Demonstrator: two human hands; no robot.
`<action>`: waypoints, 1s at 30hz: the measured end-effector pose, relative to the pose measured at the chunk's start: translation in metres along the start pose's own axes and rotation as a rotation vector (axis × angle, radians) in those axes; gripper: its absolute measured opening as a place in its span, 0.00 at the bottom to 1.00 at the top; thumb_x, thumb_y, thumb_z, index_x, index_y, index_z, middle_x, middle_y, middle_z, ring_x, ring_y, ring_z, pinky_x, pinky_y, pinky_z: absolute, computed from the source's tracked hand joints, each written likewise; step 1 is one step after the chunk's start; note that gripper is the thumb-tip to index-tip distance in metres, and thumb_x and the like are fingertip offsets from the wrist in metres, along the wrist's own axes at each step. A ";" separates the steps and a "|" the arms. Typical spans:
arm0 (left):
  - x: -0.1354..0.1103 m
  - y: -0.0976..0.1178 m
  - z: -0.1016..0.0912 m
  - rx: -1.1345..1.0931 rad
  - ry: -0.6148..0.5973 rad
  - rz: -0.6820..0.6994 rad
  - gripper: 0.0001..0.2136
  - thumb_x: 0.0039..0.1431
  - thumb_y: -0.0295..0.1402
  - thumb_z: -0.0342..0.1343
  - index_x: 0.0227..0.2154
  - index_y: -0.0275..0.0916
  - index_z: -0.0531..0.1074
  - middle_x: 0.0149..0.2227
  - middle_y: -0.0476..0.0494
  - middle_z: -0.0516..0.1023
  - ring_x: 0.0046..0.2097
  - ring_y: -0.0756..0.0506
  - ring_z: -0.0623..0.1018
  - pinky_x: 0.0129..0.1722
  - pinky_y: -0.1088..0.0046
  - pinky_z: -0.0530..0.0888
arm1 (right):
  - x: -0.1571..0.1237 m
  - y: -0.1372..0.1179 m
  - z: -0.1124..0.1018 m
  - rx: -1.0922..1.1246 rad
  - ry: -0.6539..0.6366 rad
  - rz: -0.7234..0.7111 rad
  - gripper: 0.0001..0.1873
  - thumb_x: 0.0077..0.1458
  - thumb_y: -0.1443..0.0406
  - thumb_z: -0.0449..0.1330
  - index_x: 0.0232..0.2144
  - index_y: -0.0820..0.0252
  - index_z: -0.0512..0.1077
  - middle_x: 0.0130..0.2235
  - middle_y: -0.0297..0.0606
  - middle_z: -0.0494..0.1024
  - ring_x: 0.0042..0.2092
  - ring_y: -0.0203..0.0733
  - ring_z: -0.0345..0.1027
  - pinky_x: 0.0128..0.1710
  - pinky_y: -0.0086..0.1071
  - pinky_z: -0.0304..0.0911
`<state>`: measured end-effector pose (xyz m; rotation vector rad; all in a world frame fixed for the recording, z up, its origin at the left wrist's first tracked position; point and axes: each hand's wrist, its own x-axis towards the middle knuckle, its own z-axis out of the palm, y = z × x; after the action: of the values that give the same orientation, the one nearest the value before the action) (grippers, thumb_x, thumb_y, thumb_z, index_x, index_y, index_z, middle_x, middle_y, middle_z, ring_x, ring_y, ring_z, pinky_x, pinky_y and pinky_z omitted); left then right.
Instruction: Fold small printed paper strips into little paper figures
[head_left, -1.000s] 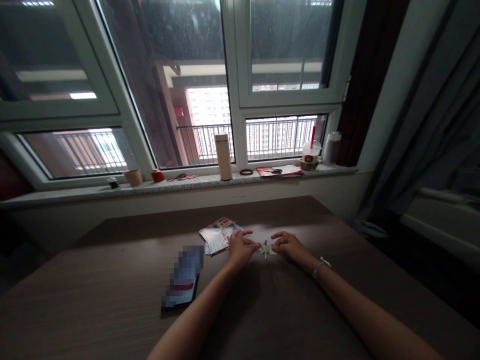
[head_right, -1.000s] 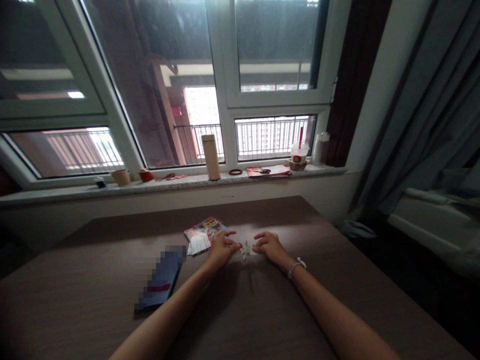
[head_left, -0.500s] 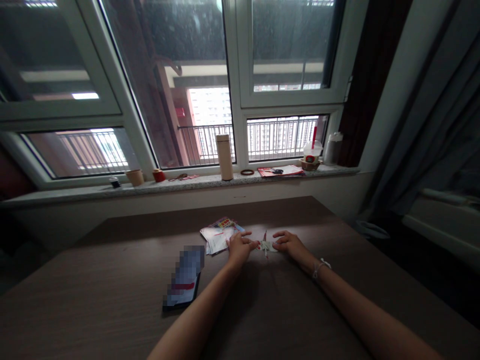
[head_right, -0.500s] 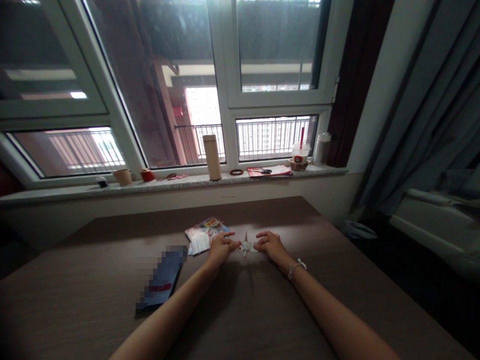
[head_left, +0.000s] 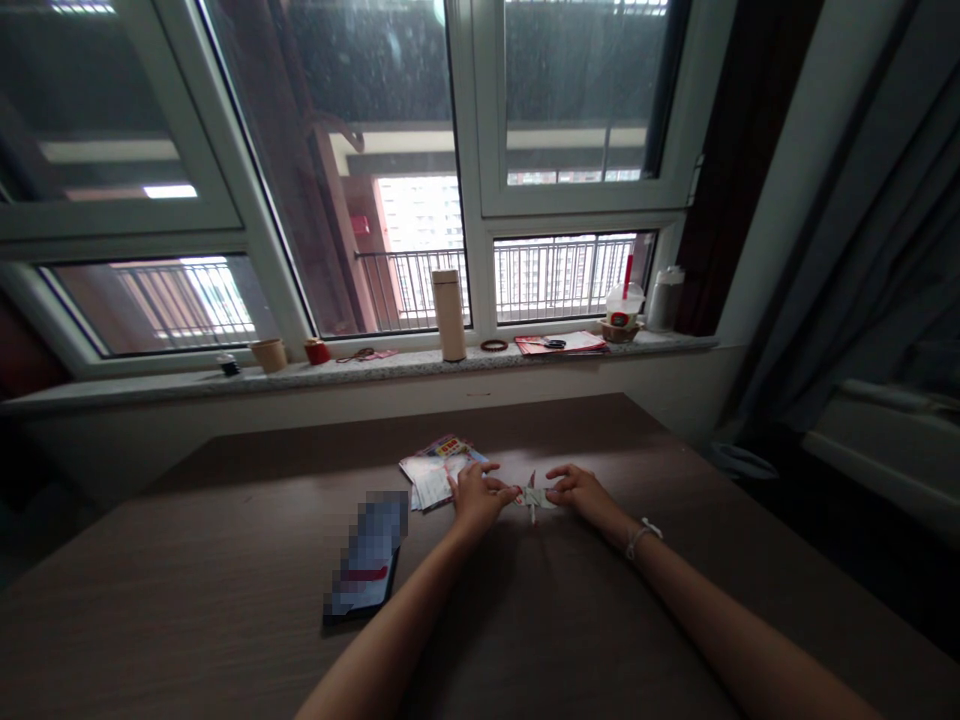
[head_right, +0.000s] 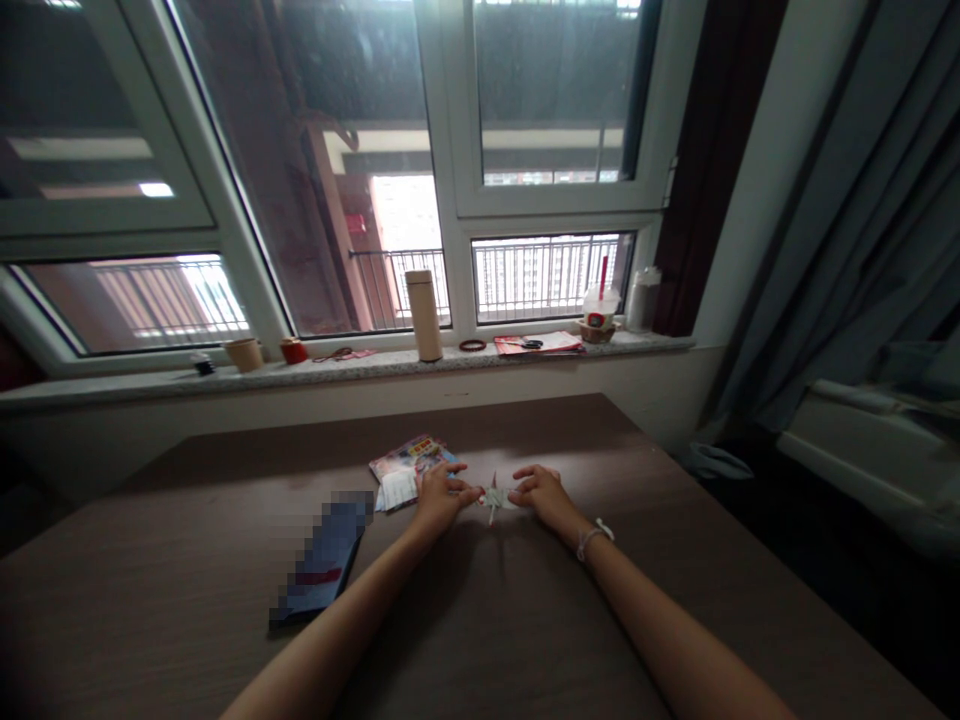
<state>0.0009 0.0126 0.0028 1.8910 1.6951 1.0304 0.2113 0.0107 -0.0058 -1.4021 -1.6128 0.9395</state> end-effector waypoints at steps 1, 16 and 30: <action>-0.002 0.000 -0.001 0.034 -0.001 0.014 0.07 0.46 0.40 0.66 0.25 0.43 0.79 0.49 0.43 0.77 0.59 0.35 0.63 0.63 0.46 0.46 | 0.000 0.001 0.001 -0.022 0.011 0.000 0.08 0.38 0.61 0.67 0.20 0.59 0.73 0.37 0.40 0.79 0.48 0.49 0.66 0.54 0.42 0.53; -0.007 -0.008 -0.004 0.307 -0.160 0.212 0.15 0.47 0.41 0.66 0.41 0.59 0.77 0.61 0.49 0.62 0.64 0.35 0.55 0.62 0.40 0.36 | -0.007 0.008 0.009 -0.271 0.117 -0.151 0.07 0.45 0.62 0.64 0.31 0.56 0.76 0.48 0.42 0.72 0.56 0.51 0.57 0.59 0.45 0.51; -0.010 -0.006 -0.003 0.288 -0.111 0.209 0.10 0.49 0.39 0.65 0.37 0.55 0.79 0.58 0.47 0.66 0.62 0.36 0.59 0.62 0.41 0.40 | -0.020 -0.008 0.005 -0.311 -0.016 -0.345 0.04 0.48 0.64 0.62 0.29 0.58 0.72 0.36 0.36 0.74 0.43 0.43 0.66 0.45 0.33 0.60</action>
<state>-0.0050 0.0036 -0.0023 2.3031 1.6825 0.7676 0.2047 -0.0101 -0.0026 -1.2572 -1.9972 0.5152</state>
